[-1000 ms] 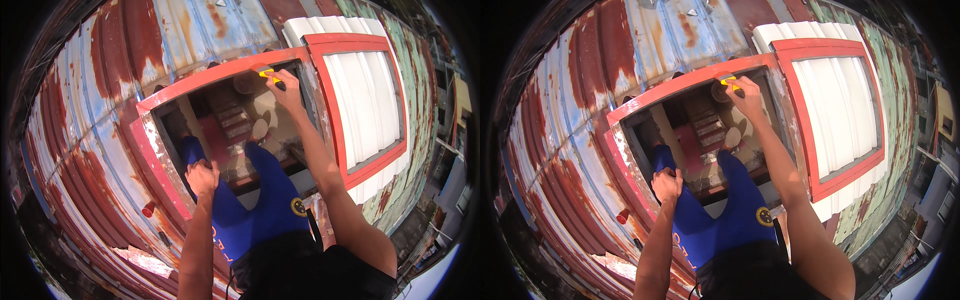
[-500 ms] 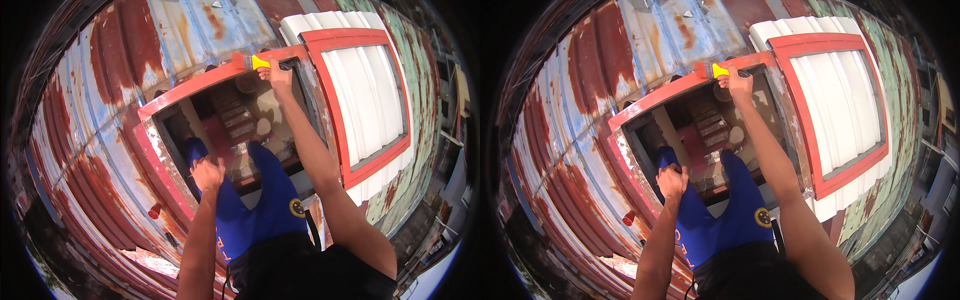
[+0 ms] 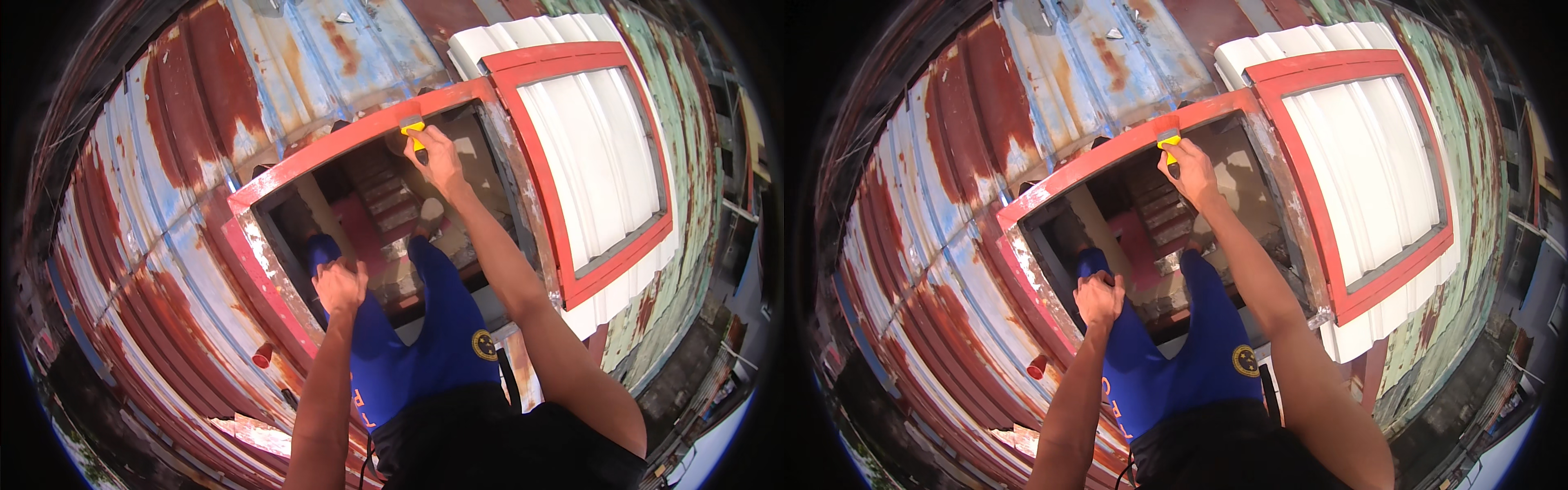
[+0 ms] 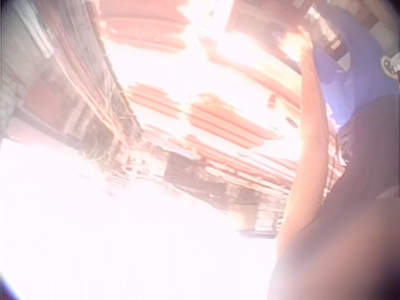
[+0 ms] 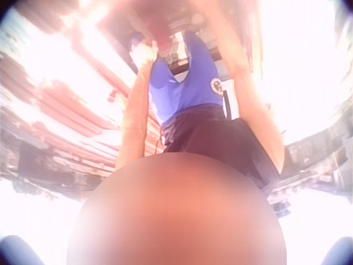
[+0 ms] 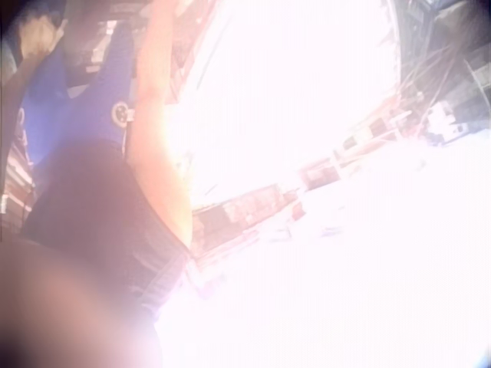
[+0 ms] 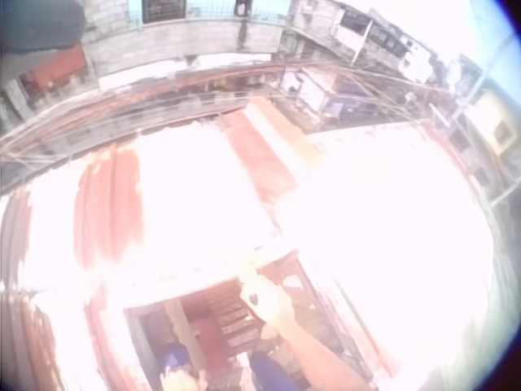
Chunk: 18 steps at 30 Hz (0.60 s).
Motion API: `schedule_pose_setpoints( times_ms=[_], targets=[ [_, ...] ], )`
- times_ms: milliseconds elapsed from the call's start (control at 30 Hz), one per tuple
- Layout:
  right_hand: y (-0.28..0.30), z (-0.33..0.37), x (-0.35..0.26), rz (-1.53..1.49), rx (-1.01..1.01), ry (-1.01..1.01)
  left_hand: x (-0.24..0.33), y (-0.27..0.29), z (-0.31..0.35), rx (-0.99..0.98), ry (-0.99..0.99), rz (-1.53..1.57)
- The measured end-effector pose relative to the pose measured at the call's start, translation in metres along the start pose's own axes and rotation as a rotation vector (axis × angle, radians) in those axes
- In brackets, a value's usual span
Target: The person places a blue corrugated sheet on a rusty metal roof, then uses a paintbrush and red paint to coat the metal frame around a roof opening. The person repeatedly dips the brush into a small container and applies paint to the frame edges.
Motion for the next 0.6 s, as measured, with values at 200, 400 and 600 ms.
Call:
schedule_pose_setpoints(
  times_ms=[200,400,600],
  targets=[
    [0.020,-0.034,-0.023,-0.085,0.078,0.020,-0.003,0.001,0.004,-0.027,0.028,-0.011],
    [0.023,-0.040,-0.003,-0.049,-0.008,0.051,-0.002,0.000,0.005,0.054,0.029,-0.010],
    [0.050,-0.041,0.055,0.033,-0.036,0.007,-0.003,-0.006,0.006,0.100,0.021,0.017]
  ],
)
Point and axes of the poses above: each hand's wrist, its own z-axis away from the middle knuckle, its own y-axis out of the back of the hand, x = y × z, the point moved 3 cm from there along -z, towards the middle knuckle, and after that the axes turned 5 degrees about y, right-handed, at the moved point
